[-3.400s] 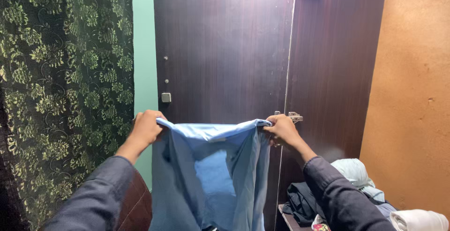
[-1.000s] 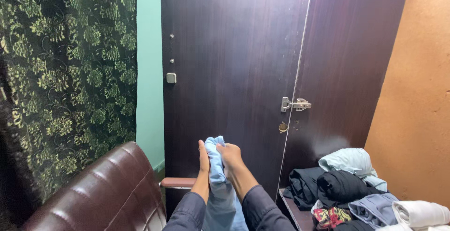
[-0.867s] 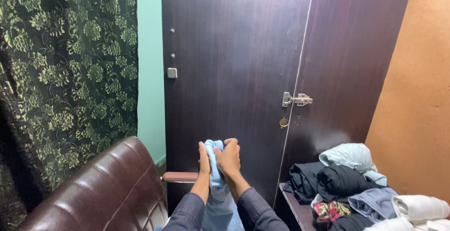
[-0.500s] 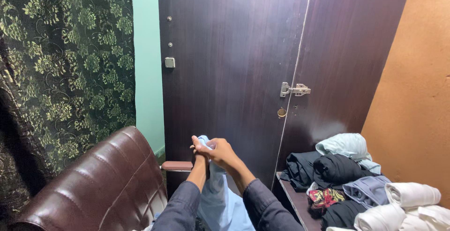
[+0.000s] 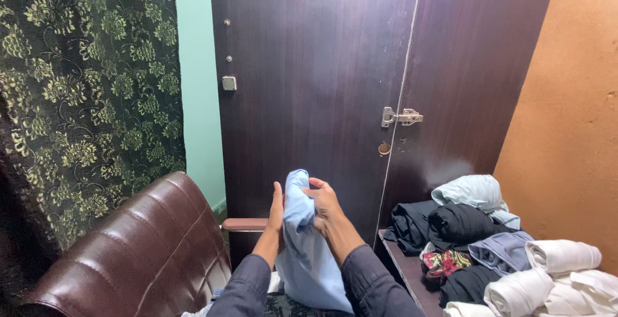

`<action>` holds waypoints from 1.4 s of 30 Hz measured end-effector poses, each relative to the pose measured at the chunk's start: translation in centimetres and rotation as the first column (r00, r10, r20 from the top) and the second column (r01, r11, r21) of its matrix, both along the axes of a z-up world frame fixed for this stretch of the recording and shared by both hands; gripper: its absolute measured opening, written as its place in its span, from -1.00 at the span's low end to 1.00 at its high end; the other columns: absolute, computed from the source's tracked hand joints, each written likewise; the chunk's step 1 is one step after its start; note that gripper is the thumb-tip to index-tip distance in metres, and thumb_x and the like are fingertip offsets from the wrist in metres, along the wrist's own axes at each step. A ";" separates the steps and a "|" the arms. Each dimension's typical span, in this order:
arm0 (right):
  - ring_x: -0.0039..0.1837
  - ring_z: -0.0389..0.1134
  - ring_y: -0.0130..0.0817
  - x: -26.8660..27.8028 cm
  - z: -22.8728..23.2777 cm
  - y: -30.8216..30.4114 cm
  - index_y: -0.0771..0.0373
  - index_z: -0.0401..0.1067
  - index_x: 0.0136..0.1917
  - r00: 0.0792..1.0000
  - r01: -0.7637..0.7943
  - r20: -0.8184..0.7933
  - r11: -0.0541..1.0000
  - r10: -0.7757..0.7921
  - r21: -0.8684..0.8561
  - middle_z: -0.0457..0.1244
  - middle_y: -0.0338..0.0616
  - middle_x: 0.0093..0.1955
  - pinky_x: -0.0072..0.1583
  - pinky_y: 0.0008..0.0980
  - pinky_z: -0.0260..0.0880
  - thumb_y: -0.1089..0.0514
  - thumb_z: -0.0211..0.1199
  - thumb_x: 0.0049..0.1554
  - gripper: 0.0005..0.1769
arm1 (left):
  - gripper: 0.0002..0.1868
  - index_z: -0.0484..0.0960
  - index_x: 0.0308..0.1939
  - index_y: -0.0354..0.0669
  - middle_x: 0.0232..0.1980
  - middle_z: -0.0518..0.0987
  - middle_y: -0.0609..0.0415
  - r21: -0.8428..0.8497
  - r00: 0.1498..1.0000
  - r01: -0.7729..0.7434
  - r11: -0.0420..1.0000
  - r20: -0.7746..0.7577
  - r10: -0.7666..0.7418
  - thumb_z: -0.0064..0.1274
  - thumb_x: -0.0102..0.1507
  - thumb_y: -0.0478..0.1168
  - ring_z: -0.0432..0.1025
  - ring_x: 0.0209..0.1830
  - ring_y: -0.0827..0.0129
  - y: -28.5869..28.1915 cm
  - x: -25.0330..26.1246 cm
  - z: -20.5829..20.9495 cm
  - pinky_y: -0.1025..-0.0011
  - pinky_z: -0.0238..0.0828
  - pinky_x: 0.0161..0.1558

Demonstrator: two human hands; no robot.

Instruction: The person folds and rolls several garments, including shirts and pants, and places them onto a stack on a nearby surface.

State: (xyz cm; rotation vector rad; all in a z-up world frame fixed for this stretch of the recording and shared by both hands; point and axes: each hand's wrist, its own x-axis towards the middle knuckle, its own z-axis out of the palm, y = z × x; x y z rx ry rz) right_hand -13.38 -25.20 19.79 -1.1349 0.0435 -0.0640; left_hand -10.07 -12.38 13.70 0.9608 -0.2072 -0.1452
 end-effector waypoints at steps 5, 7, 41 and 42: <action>0.02 0.44 -0.20 -1.6 -1.3 0.9 0.29 0.23 0.32 0.998 0.068 0.000 0.989 -0.069 0.130 0.30 0.07 0.05 0.02 -0.17 0.55 0.36 0.35 0.08 -0.43 | -0.26 0.58 0.15 -0.27 -0.08 0.57 0.00 -0.321 0.986 0.047 0.946 0.167 0.008 -0.31 0.43 0.35 0.49 -0.16 0.36 -1.8 7.2 -4.8 0.39 0.46 -0.09; 0.04 0.44 -0.20 -3.1 -1.2 0.8 0.30 0.29 0.24 0.975 0.219 0.091 0.949 -0.203 -0.228 0.34 0.06 0.05 0.03 -0.22 0.51 0.28 0.42 0.06 -0.48 | -0.26 0.57 0.16 -0.27 -0.05 0.59 0.00 -0.289 0.984 -0.020 0.957 0.163 0.070 -0.30 0.40 0.34 0.50 -0.14 0.35 -2.1 7.8 -6.4 0.38 0.48 -0.07; -0.03 0.40 -0.27 -5.0 -1.4 -2.3 0.32 0.30 0.29 0.996 -0.001 0.088 0.987 0.015 -0.159 0.32 0.09 0.04 -0.08 -0.34 0.46 0.22 0.30 0.15 -0.54 | -0.36 0.55 0.10 -0.29 -0.02 0.59 -0.09 -0.185 0.946 -0.226 0.956 0.191 0.261 -0.15 0.37 0.26 0.51 -0.05 0.27 -1.5 7.9 -5.5 0.25 0.46 0.08; -0.03 0.40 -0.27 -5.0 -1.5 -2.6 0.32 0.30 0.29 0.996 -0.001 0.089 0.987 0.015 -0.159 0.32 0.09 0.04 -0.08 -0.34 0.46 0.22 0.30 0.15 -0.54 | -0.36 0.55 0.10 -0.29 -0.02 0.59 -0.09 -0.186 0.946 -0.226 0.956 0.192 0.261 -0.15 0.37 0.26 0.51 -0.05 0.27 -1.2 7.8 -5.7 0.25 0.46 0.08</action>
